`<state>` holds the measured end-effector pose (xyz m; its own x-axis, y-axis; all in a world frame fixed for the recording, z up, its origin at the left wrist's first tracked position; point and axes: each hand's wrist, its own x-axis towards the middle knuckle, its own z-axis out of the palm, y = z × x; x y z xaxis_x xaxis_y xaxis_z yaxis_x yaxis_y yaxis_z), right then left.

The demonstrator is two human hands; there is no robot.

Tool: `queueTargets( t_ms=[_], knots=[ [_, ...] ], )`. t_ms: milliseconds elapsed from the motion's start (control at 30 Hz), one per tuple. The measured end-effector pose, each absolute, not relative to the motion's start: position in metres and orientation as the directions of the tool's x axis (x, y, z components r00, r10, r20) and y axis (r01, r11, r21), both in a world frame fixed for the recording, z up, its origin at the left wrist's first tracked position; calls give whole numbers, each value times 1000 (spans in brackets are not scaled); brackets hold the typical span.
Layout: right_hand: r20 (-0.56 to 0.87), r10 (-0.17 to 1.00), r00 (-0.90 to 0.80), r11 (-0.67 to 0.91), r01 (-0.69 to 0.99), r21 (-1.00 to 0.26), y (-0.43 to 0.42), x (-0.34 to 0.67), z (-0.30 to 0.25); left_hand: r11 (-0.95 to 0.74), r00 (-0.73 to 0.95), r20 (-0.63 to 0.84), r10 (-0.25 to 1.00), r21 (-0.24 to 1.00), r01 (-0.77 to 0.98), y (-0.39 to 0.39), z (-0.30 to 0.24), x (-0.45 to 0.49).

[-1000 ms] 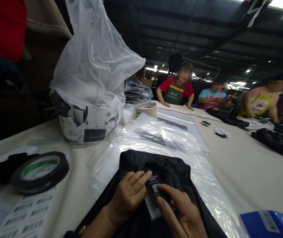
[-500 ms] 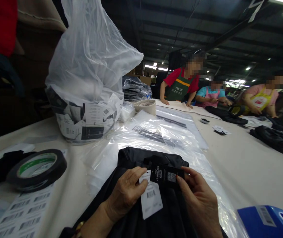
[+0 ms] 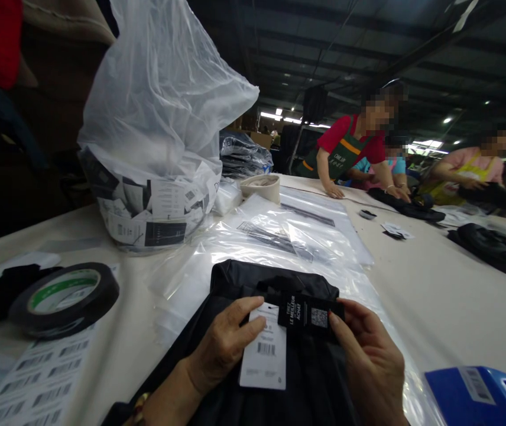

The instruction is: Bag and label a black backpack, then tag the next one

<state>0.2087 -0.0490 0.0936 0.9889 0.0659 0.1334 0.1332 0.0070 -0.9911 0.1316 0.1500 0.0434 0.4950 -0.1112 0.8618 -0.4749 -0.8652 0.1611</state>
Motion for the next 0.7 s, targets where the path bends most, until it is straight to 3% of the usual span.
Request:
queueTargets(
  t_ms=[67, 133, 200, 267, 367, 433, 700],
  knots=[
    [313, 3, 950, -126, 311, -942, -47, 200, 96, -863, 495, 861, -117, 159, -480, 150, 44, 131],
    [535, 4, 845, -309, 510, -803, -46, 191, 99, -859, 494, 861, -122, 158, -488, 150, 45, 131],
    [724, 140, 676, -392, 709, -586, -46, 184, 102, -849, 503, 858, -108, 183, -496, 149, 44, 131],
    [830, 329, 451, -327, 879, -348, -44, 178, 105, -837, 520, 849, -95, 215, -503, 149, 42, 131],
    [825, 554, 113, -147, 988, -37, -40, 173, 108, -838, 555, 829, -66, 256, -482, 148, 37, 129],
    [769, 639, -2, -77, 995, 67, -35, 171, 108, -844, 555, 831, -28, 278, -458, 147, 35, 129],
    [678, 722, 140, -234, 971, 48, -22, 169, 90, -831, 515, 857, 1, 287, -477, 148, 38, 129]
  ],
)
